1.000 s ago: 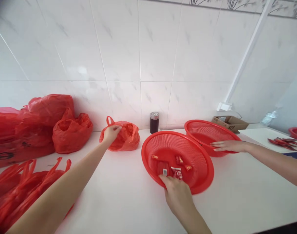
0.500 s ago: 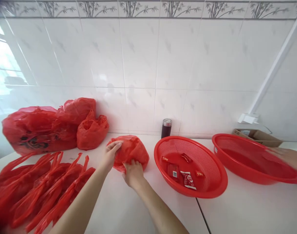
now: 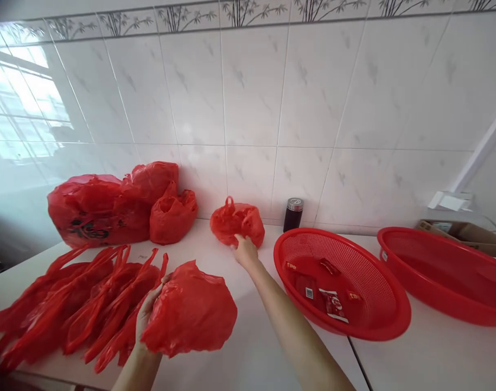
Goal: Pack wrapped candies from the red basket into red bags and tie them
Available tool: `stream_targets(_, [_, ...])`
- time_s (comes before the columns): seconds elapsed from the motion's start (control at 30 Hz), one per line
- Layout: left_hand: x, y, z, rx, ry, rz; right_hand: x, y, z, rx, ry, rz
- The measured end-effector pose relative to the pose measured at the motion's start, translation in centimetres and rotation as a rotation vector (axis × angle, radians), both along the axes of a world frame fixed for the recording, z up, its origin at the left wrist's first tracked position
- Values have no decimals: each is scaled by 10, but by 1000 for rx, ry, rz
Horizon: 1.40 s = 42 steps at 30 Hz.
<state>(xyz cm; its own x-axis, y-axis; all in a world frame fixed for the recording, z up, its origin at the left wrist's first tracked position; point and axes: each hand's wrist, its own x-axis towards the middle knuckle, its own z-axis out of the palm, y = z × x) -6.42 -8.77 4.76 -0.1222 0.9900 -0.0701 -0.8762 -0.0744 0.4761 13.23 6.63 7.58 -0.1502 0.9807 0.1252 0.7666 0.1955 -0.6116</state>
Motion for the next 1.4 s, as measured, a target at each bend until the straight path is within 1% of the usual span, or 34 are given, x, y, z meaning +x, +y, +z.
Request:
stream_targets(0.07, [5,-4,-1,-30,-12,-49,0,-30,-4,-2,78,112])
stream_targets(0.1, [8,-6,0,-24,7,-96,1,-48,-8,-23,120,190])
stream_targets(0.2, [14,-15,7,76,149,-269,14,-100,-14,-186,342,488])
stream_targets(0.23, [14,-17,9,107,215,-309,21,-114,-14,-250,438,559])
stream_targets(0.27, [13,-18,11,132,289,-325,30,-126,-12,-308,529,601])
stream_targets(0.3, [11,-18,13,153,367,-325,40,-136,-8,-343,599,606])
stream_targets(0.33, [8,-18,13,171,449,-304,51,-144,-4,-341,639,574])
stream_targets(0.4, [2,-15,12,207,640,-210,71,-157,7,-241,670,458])
stream_targets(0.47, [-1,-11,9,240,878,-91,87,-167,15,-31,671,284])
stream_targets(0.57, [3,-8,5,291,1264,100,99,-179,20,356,714,-81])
stream_targets(0.63, [7,-8,1,316,1437,304,102,-186,18,584,778,-308])
stream_targets(0.7, [9,-9,-5,297,1522,528,103,-190,14,735,838,-450])
stream_targets(0.73, [8,-10,-8,278,1540,602,103,-192,12,776,852,-485])
stream_targets(0.77, [7,-11,-11,259,1552,633,103,-194,9,798,855,-504])
stream_targets(0.87, [7,-19,-14,211,1541,583,102,-199,-1,812,797,-491])
stream_targets(0.93, [14,-32,-7,205,1436,612,99,-202,-9,799,733,-442])
stream_targets(1.0, [28,-48,5,236,1312,704,94,-205,-16,781,664,-377])
stream_targets(1.03, [37,-55,12,268,1287,732,91,-206,-19,771,629,-344])
stream_targets(1.07, [47,-61,18,312,1303,732,88,-208,-21,766,598,-317])
stream_targets(1.1, [56,-65,23,362,1350,701,85,-209,-22,767,573,-297])
stream_targets(1.17, [71,-63,26,454,1493,570,81,-213,-22,782,544,-272])
stream_targets(1.2, [77,-59,24,493,1580,477,80,-214,-22,791,536,-267])
stream_targets(1.27, [83,-47,11,510,1752,308,81,-217,-22,804,534,-272])
stream_targets(1.33, [83,-35,-5,466,1873,196,87,-218,-24,798,545,-294])
stream_targets(1.4, [79,-28,-18,398,1898,115,97,-218,-26,767,565,-335])
